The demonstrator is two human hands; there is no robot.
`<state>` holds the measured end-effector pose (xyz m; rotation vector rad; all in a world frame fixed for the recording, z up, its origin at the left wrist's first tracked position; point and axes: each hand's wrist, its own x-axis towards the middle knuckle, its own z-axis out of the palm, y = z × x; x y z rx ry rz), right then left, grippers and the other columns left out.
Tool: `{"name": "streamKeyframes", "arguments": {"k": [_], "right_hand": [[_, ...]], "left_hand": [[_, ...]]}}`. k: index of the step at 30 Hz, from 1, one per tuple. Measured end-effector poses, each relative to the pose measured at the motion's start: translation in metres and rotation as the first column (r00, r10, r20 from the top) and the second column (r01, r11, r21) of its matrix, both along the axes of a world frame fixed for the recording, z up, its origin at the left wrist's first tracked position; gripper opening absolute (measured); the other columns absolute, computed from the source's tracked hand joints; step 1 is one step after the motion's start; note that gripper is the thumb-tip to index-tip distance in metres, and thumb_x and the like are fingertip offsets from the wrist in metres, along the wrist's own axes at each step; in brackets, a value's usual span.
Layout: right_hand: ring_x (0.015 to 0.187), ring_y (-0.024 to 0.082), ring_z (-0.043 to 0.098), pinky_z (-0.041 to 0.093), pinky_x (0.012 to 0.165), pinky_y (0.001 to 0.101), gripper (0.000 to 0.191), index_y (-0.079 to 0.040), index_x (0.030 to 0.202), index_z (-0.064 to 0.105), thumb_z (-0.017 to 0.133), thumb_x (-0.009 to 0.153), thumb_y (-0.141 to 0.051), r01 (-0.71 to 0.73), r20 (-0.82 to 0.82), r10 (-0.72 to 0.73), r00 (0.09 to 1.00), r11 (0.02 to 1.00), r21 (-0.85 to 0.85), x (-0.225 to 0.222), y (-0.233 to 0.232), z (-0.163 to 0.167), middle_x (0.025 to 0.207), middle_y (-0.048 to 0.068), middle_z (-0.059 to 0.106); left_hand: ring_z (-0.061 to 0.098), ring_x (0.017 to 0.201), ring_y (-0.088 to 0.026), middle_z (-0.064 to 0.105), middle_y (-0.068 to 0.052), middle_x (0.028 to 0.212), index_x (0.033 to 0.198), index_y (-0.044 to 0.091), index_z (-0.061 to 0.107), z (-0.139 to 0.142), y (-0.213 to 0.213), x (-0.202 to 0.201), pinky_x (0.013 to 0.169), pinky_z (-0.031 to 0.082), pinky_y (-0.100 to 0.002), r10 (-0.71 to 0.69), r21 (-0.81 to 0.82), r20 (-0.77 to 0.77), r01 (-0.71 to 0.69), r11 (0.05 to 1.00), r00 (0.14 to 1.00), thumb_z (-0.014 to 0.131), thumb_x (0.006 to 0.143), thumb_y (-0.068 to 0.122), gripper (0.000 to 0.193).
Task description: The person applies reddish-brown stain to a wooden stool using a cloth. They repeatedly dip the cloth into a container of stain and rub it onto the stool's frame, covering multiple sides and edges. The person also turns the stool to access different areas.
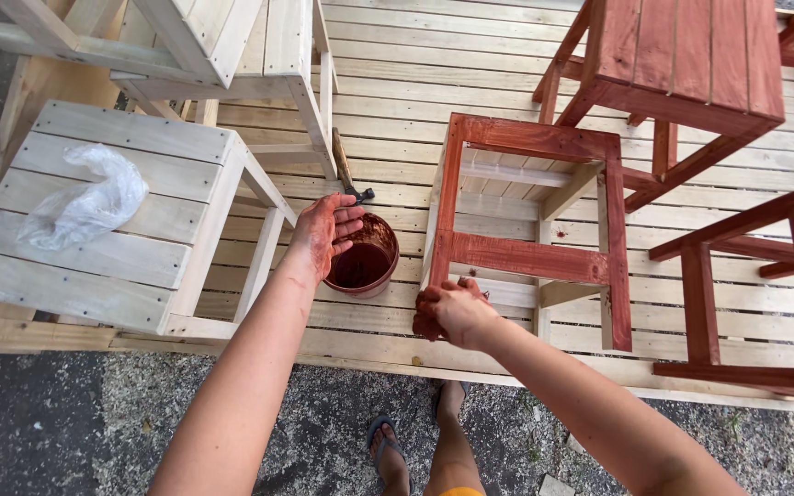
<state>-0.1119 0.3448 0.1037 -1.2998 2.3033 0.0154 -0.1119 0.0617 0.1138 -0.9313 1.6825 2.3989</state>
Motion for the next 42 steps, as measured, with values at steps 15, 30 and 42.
{"name": "streamKeyframes", "arguments": {"k": [15,30,42], "right_hand": [[0.105,0.013,0.075,0.056,0.096,0.0270,0.028,-0.016,0.116,0.076,0.073,0.088,-0.014,0.325,0.503,-0.250,0.827,0.943,-0.065,-0.130,0.055,0.038,0.119,0.000,0.077],[0.123,0.031,0.048,0.041,0.104,0.0521,0.056,-0.037,0.141,0.056,0.071,0.087,-0.026,0.548,-0.007,-0.619,0.785,0.700,-0.458,-0.316,-0.066,-0.025,0.129,0.002,0.056],[0.126,0.032,0.043,0.037,0.107,0.0489,0.059,-0.037,0.143,0.053,0.067,0.088,-0.022,0.417,-0.150,-0.463,0.874,0.871,-0.258,-0.326,-0.012,-0.039,0.134,0.005,0.048]], "left_hand": [[0.066,0.103,-0.017,0.075,-0.001,0.113,0.123,0.017,0.065,0.003,0.014,-0.055,0.094,0.043,-0.045,-0.027,-0.043,0.012,0.027,0.999,1.000,0.053,0.091,0.047,0.046],[0.064,0.113,-0.020,0.072,-0.005,0.122,0.128,0.015,0.062,-0.051,0.001,-0.137,0.100,0.040,-0.047,0.063,0.039,0.051,-0.065,0.997,0.997,0.053,0.090,0.054,0.056],[0.065,0.113,-0.020,0.072,-0.005,0.121,0.127,0.014,0.062,-0.053,0.015,-0.176,0.098,0.042,-0.046,0.038,0.017,0.067,-0.040,0.999,0.997,0.054,0.089,0.055,0.057]]}}
